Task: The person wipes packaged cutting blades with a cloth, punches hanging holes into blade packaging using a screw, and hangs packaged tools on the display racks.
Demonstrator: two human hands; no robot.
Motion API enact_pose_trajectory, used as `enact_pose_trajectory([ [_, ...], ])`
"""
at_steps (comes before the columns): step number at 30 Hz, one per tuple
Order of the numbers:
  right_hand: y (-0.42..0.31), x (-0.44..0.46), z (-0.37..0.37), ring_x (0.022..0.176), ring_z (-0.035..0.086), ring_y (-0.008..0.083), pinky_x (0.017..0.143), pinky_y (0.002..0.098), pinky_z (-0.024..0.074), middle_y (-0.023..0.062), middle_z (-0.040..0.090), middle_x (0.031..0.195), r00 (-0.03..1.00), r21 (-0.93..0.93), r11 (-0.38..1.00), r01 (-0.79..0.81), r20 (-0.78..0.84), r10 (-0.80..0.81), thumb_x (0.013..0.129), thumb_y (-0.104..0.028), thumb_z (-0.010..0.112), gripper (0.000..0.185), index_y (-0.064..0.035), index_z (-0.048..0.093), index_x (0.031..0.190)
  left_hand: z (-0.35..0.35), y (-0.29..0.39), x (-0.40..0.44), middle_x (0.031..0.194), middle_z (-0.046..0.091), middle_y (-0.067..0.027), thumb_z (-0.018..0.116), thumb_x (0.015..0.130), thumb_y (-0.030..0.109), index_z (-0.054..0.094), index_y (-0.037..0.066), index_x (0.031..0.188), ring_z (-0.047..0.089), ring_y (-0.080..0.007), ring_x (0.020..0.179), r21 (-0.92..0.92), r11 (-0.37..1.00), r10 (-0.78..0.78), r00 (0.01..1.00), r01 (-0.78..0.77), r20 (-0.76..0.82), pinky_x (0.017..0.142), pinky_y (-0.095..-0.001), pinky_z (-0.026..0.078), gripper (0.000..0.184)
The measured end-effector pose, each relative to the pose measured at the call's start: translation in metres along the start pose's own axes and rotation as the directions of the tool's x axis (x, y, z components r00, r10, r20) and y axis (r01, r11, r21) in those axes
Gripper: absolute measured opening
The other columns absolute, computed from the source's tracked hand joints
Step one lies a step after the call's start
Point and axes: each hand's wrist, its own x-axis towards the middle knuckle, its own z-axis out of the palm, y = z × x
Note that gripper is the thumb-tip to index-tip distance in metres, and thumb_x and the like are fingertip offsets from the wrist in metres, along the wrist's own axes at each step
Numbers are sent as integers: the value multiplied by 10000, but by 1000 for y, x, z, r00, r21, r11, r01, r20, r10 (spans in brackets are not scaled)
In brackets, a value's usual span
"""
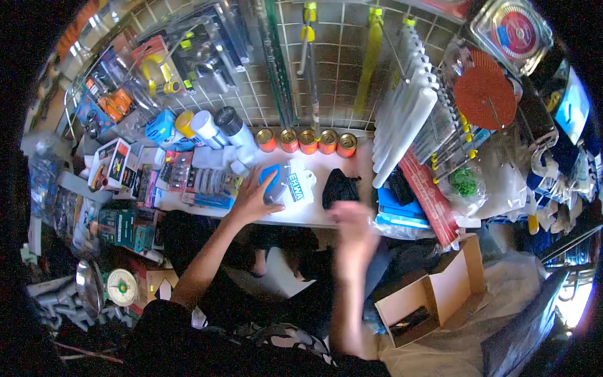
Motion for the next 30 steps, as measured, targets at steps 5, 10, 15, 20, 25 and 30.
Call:
enact_pose_trajectory([
  [5,133,-40,64,948,643,170,843,317,506,128,667,1037,877,-26,886,-462,132,462,1002,-290,585,459,73,562,1282,-7,8,20,1395,415,-242,872,636,477,334,115,1486,384,-444,1319,150,988,-57,983,31,175,1034,-584,376,1068],
  [10,121,-10,61,999,658,209,842,316,516,193,663,1160,890,-159,909,-387,196,413,992,-277,592,553,120,472,1357,4,18,3,1241,499,-191,872,678,294,395,78,1385,489,-394,1171,13,987,-162,985,161,53,965,-495,436,880],
  [15,124,-5,58,986,664,231,817,335,526,205,654,1188,868,-187,890,-416,212,450,965,-255,619,594,111,434,1395,2,19,12,1287,514,-211,869,684,268,367,67,1395,497,-410,1186,2,958,-285,956,286,65,979,-502,428,894],
  [20,122,-13,63,919,665,203,794,318,531,162,671,1132,891,-29,897,-441,106,441,945,-183,641,532,87,466,1369,5,38,-7,1229,540,-214,853,706,198,388,41,1364,528,-393,1149,4,975,-224,974,224,41,978,-477,434,821],
  [25,104,-14,37,892,610,155,791,304,512,100,619,1021,989,14,989,-145,42,145,981,-54,567,378,-20,405,1321,-8,57,-21,1193,522,-83,708,889,66,433,27,1268,527,-189,1133,-884,445,-276,961,147,21,976,-340,459,470],
  [30,-7,-14,-30,810,669,209,721,380,630,136,585,1096,981,228,966,-120,175,81,1032,-112,483,373,-2,371,1369,-59,140,-19,1196,599,-115,648,912,16,490,-34,1296,598,-190,1080,-934,237,-1,961,269,277,951,-334,485,418],
])
